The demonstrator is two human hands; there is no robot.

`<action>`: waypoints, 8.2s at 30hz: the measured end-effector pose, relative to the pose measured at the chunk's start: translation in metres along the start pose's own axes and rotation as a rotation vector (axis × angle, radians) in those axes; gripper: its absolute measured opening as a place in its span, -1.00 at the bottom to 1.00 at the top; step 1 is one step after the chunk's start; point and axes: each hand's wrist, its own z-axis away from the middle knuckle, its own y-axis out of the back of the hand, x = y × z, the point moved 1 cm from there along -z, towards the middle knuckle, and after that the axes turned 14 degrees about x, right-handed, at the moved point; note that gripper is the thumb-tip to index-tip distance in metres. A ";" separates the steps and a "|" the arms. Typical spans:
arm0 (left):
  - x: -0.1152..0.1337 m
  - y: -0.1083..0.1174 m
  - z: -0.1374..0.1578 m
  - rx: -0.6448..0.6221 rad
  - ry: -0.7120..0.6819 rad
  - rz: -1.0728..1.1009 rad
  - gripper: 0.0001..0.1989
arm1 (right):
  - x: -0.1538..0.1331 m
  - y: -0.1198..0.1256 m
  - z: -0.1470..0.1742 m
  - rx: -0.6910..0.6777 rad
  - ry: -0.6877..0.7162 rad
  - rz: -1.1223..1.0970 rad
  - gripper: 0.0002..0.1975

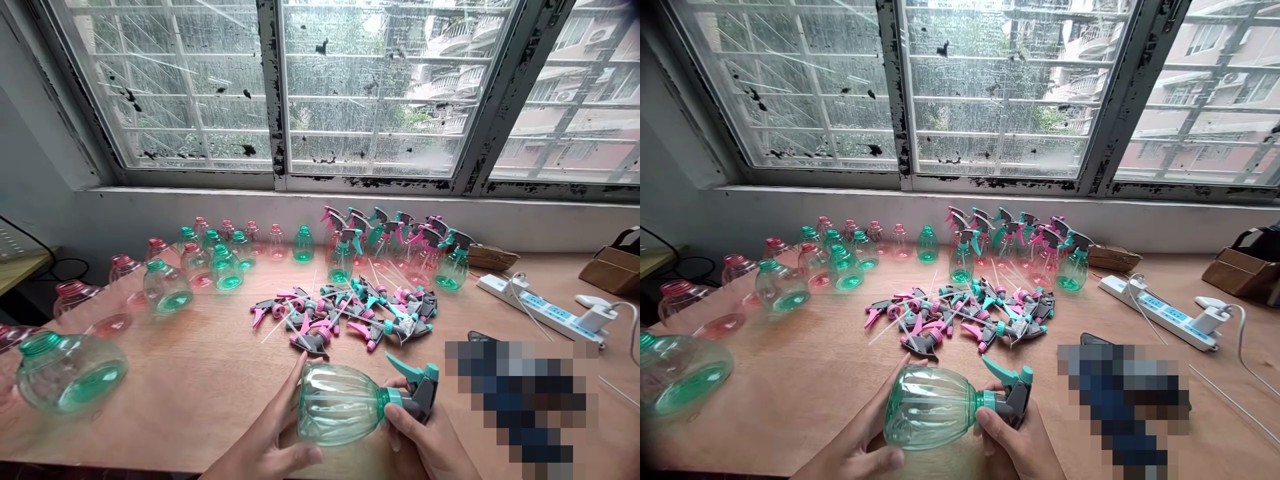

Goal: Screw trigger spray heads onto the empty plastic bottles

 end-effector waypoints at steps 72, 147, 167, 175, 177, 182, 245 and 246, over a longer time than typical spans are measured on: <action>-0.002 0.001 0.003 0.008 -0.044 -0.058 -0.05 | 0.011 0.009 -0.002 -0.075 -0.023 -0.071 -0.52; -0.007 0.005 0.001 -0.004 -0.044 -0.131 0.03 | 0.003 0.002 0.000 -0.004 -0.026 -0.078 -0.52; -0.009 0.006 0.001 0.004 -0.071 -0.213 -0.06 | 0.007 0.005 -0.003 0.010 -0.016 -0.067 -0.55; -0.005 0.002 0.000 -0.020 -0.037 -0.077 0.00 | 0.007 0.004 -0.001 -0.040 -0.018 -0.063 -0.53; -0.005 0.003 0.000 -0.006 -0.025 -0.079 -0.03 | 0.005 0.004 -0.001 -0.023 -0.016 -0.067 -0.52; -0.008 0.005 0.001 0.026 -0.069 -0.183 -0.09 | 0.006 0.005 -0.002 -0.004 -0.020 -0.084 -0.54; -0.006 0.002 0.000 0.025 -0.056 -0.110 -0.12 | 0.007 0.005 -0.002 -0.064 -0.032 -0.097 -0.54; -0.006 0.002 0.000 0.021 -0.045 -0.090 -0.10 | 0.007 0.005 -0.003 -0.069 -0.029 -0.098 -0.54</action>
